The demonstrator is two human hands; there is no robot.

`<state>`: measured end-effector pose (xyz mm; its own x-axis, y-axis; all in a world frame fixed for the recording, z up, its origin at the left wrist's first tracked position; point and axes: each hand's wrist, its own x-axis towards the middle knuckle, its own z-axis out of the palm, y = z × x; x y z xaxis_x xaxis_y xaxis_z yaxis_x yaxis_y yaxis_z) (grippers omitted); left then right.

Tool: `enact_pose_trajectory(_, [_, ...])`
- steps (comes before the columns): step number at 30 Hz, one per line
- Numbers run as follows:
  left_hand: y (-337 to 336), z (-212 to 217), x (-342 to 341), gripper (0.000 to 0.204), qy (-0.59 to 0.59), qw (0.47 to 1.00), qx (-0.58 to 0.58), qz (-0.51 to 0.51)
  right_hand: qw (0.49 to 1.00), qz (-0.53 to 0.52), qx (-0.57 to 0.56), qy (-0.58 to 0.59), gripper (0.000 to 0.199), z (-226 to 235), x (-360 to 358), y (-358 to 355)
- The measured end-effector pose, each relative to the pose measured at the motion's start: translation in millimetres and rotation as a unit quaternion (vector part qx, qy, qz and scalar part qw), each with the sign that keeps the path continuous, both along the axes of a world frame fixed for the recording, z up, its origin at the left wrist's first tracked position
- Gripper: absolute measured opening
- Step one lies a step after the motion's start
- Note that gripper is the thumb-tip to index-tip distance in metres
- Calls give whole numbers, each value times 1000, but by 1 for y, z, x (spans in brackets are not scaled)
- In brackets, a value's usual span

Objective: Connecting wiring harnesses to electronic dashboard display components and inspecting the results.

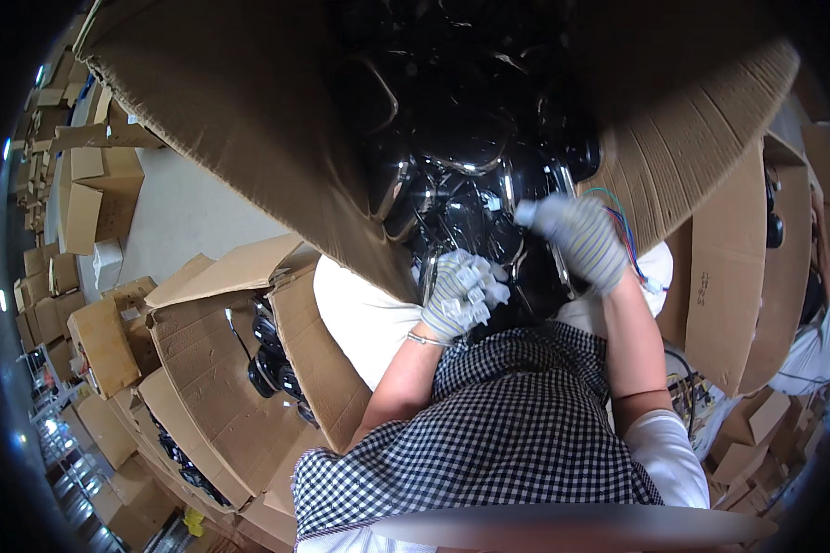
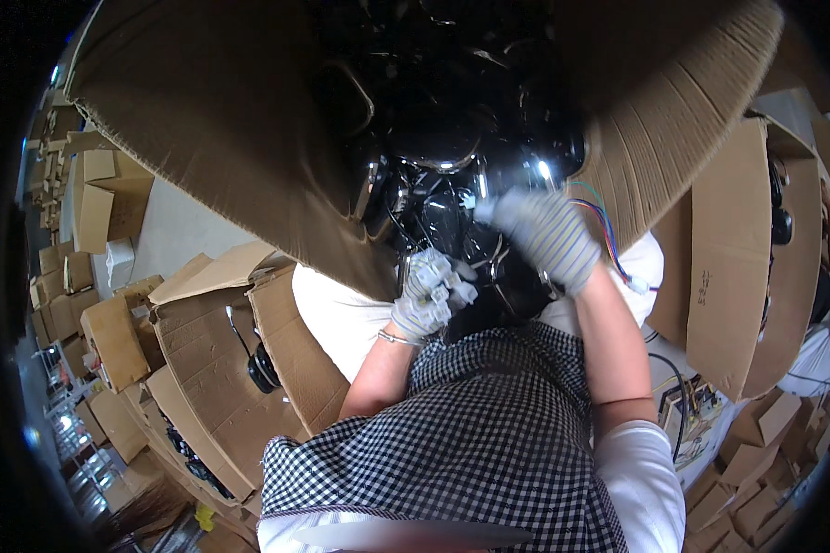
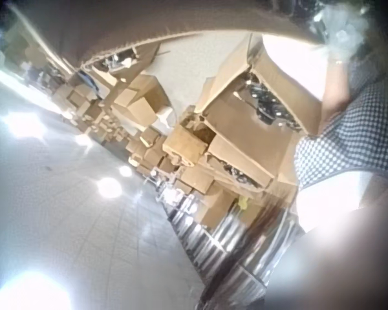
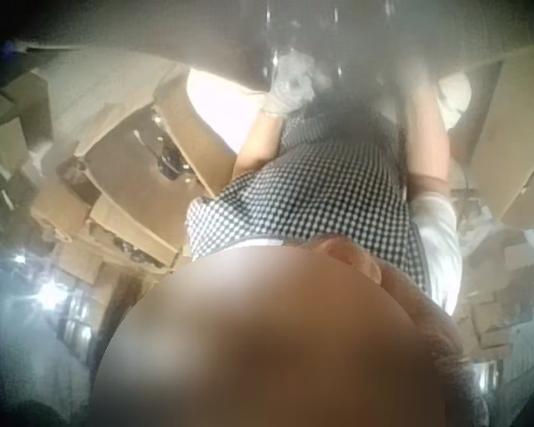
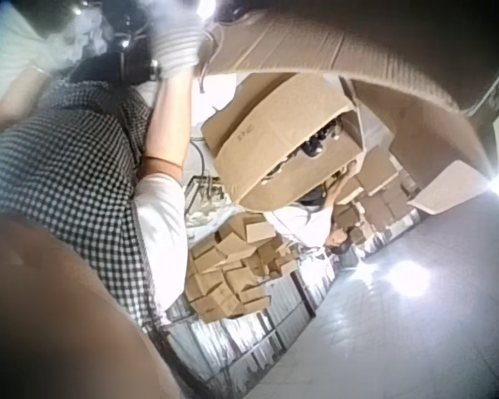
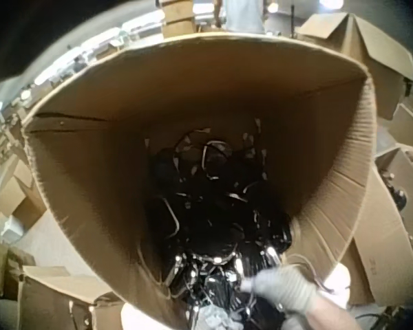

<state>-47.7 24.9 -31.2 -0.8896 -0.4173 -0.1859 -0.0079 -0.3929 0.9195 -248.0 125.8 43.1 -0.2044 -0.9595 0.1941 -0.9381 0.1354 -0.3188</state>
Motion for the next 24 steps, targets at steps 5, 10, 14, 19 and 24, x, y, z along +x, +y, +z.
enact_pose_trajectory(5, [-15,-2,6,46,6,989,112,-95,821,-275,-140,-480,23,10,-56,-114])
enact_pose_trajectory(10, [-2,22,-5,20,-13,937,348,13,990,-125,-16,-57,28,-120,-146,-222])
enact_pose_trajectory(14, [-14,-11,-7,17,86,884,-457,-42,938,-85,24,-335,29,-180,-137,-214])
enact_pose_trajectory(19, [-14,-8,-12,15,80,895,-437,-51,918,-41,57,-390,33,-167,-141,-189])
enact_pose_trajectory(24, [-6,-16,2,22,78,905,-417,-27,663,-200,-129,-710,34,-77,-71,-153])
